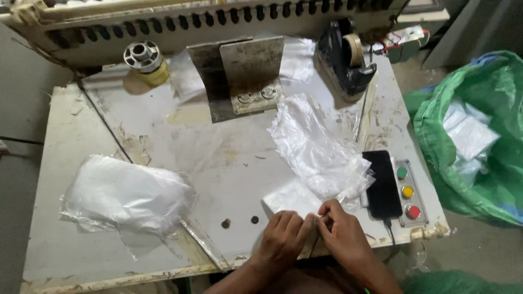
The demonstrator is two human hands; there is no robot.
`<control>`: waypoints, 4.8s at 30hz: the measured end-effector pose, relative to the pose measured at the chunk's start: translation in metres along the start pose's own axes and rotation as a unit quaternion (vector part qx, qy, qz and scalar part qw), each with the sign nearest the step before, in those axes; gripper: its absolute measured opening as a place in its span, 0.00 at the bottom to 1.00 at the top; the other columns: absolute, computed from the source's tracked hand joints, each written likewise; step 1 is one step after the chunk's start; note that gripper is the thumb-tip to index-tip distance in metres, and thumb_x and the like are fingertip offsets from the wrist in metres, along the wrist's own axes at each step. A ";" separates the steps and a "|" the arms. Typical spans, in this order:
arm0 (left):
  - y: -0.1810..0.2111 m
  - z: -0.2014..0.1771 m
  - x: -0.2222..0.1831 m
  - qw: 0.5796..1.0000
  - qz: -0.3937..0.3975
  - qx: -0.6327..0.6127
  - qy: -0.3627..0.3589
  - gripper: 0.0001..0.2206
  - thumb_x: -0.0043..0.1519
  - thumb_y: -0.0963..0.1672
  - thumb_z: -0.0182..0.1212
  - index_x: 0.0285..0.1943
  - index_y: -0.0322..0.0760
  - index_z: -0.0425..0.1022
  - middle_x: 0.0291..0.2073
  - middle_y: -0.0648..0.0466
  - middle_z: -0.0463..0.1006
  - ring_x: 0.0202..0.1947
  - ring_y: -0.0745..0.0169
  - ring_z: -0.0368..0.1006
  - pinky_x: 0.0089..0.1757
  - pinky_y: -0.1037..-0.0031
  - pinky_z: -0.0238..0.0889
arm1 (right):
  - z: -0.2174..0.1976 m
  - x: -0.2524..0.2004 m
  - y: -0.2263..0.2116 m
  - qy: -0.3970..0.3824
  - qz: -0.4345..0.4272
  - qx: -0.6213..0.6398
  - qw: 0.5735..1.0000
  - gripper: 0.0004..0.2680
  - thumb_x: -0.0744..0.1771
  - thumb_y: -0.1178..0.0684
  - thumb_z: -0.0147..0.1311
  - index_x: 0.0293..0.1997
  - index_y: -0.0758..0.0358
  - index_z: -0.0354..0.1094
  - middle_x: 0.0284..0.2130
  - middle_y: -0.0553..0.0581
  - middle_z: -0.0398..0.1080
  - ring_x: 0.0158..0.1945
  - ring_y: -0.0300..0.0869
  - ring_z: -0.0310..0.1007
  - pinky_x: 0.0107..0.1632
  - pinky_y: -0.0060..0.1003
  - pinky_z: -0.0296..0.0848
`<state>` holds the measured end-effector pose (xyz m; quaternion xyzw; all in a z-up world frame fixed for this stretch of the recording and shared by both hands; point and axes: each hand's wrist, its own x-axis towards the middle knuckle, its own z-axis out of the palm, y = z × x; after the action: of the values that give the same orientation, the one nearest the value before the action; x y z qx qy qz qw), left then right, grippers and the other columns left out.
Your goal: Folding and stacking plastic bags at a workstation in a packaging factory
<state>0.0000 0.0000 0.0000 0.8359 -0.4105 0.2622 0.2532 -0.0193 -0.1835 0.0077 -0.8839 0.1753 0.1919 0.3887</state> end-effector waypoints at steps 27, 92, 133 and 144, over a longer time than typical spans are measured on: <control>-0.056 0.054 0.036 0.446 -0.524 -0.722 0.073 0.39 0.73 0.53 0.44 0.82 0.35 0.22 0.79 0.37 0.30 0.79 0.36 0.30 0.72 0.55 0.28 | -0.083 0.214 -0.008 -0.049 -0.125 -0.110 0.985 0.21 0.55 0.34 0.72 0.38 0.62 0.75 0.30 0.63 0.77 0.42 0.57 0.78 0.47 0.49 0.72; 0.014 -0.040 -0.048 0.392 -0.561 -0.686 0.247 0.30 0.56 0.44 0.70 0.68 0.39 0.63 0.65 0.50 0.65 0.66 0.53 0.59 0.61 0.58 0.59 | 0.048 -0.022 -0.011 0.016 -0.036 0.260 0.965 0.08 0.64 0.56 0.62 0.41 0.73 0.76 0.32 0.57 0.74 0.38 0.42 0.69 0.38 0.38 0.68; -0.016 -0.056 -0.042 0.345 -0.332 -0.799 0.364 0.18 0.59 0.37 0.64 0.60 0.31 0.73 0.38 0.51 0.76 0.36 0.64 0.69 0.45 0.78 0.64 | 0.064 0.005 -0.042 0.124 -0.412 0.409 0.804 0.09 0.70 0.48 0.57 0.50 0.59 0.74 0.53 0.65 0.76 0.56 0.51 0.79 0.52 0.42 0.82; -0.011 -0.083 0.012 0.905 -0.325 -0.149 0.232 0.09 0.69 0.43 0.55 0.47 0.35 0.80 0.28 0.54 0.69 0.24 0.66 0.66 0.28 0.76 0.63 | 0.068 -0.007 -0.084 0.132 -0.528 0.105 0.832 0.13 0.71 0.53 0.48 0.62 0.65 0.56 0.53 0.69 0.65 0.54 0.53 0.73 0.50 0.40 0.78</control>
<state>-0.0036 0.0522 0.0664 0.7914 -0.0804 0.2876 0.5334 -0.0005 -0.0782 0.0205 -0.8125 -0.2497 -0.1807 0.4948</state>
